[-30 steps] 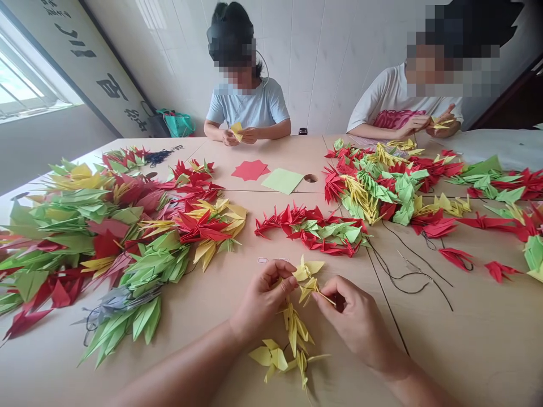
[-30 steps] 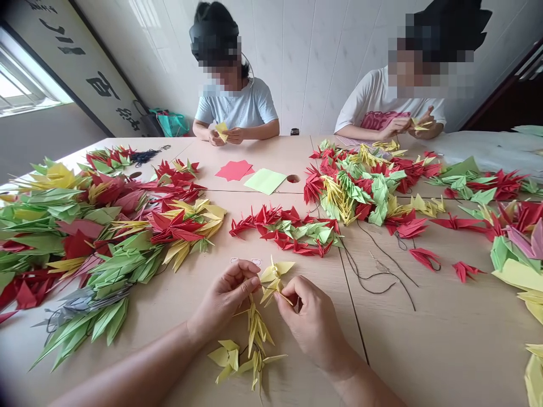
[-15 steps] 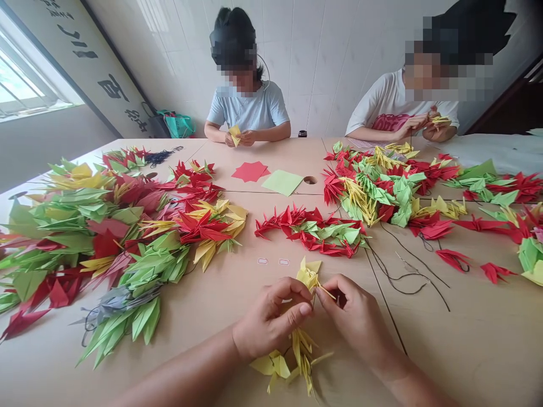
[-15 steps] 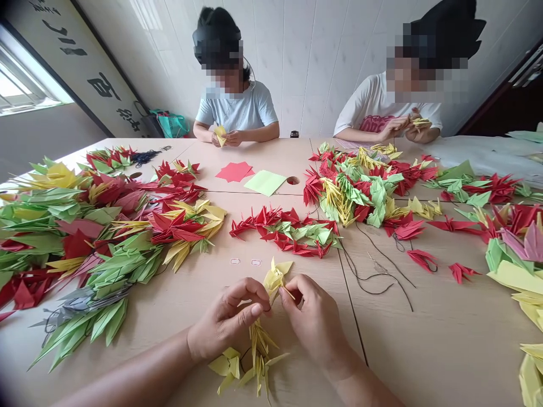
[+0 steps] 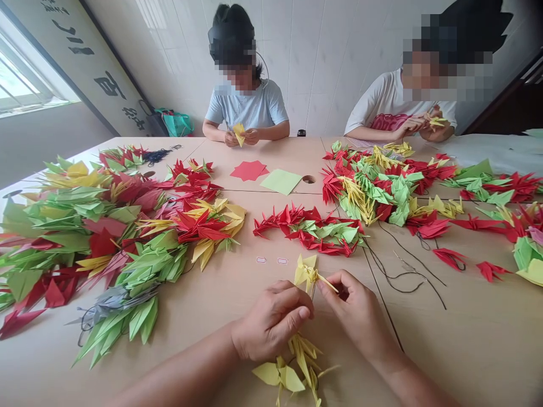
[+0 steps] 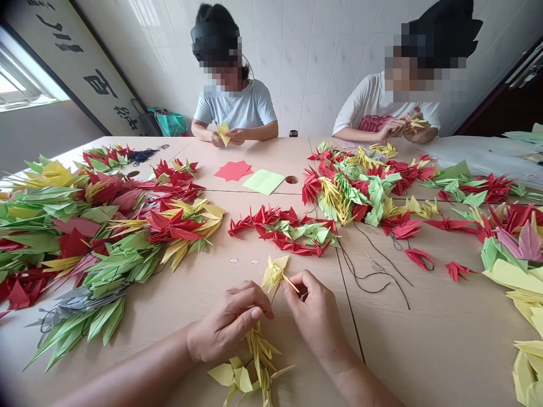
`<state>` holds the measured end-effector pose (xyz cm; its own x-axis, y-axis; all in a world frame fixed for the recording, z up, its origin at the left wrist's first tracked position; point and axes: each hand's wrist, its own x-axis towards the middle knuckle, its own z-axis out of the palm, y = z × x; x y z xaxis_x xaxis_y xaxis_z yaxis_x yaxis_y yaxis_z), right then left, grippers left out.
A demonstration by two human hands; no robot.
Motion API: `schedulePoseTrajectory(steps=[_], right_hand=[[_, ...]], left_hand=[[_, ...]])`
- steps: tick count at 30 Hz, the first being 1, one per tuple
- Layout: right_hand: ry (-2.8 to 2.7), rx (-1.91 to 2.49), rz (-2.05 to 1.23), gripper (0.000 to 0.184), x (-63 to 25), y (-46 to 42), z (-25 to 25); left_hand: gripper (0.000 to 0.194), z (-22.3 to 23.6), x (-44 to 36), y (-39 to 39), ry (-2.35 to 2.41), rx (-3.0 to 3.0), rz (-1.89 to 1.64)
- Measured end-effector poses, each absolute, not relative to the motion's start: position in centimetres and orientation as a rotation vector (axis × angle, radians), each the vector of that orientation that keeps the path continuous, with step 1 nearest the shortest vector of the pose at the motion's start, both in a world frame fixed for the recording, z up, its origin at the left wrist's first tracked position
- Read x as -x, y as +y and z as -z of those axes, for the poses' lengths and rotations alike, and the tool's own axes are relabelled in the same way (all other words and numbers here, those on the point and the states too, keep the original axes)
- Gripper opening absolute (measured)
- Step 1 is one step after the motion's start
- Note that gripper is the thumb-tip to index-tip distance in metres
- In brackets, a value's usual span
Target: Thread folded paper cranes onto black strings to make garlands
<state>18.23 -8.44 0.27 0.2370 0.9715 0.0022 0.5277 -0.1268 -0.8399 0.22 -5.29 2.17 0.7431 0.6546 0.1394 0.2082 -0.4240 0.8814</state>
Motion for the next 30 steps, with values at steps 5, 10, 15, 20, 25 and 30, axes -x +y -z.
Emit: schedulePoseTrajectory(steps=[5, 10, 15, 20, 25, 30], right_hand=[[-1.281, 1.712, -0.881, 0.032, -18.4, -8.3, -0.3], [-1.262, 1.666, -0.955, 0.033, -18.6, -8.2, -0.1], [-1.254, 1.651, -0.982, 0.032, -18.6, -8.2, -0.1], [-1.308, 1.631, -1.017, 0.033, -18.3, -8.4, -0.3], [-1.338, 1.558, -1.124, 0.034, -17.9, -8.7, -0.3], [-1.266, 1.442, -1.286, 0.032, -18.0, -8.5, -0.6]], left_hand=[[0.034, -2.4, -0.4, -5.2, 0.628, -1.979, -0.538], [0.029, -1.9, -0.5, -5.2, 0.683, -1.933, -0.517], [0.03, -1.0, -0.7, -5.2, 0.864, -1.652, -0.603], [0.031, -1.0, -0.8, -5.0, 0.94, -1.645, -0.696], [0.034, -1.0, -0.9, -5.0, 0.941, -1.624, -0.708], [0.027, -0.9, -0.9, -4.9, 0.894, -1.481, -0.724]])
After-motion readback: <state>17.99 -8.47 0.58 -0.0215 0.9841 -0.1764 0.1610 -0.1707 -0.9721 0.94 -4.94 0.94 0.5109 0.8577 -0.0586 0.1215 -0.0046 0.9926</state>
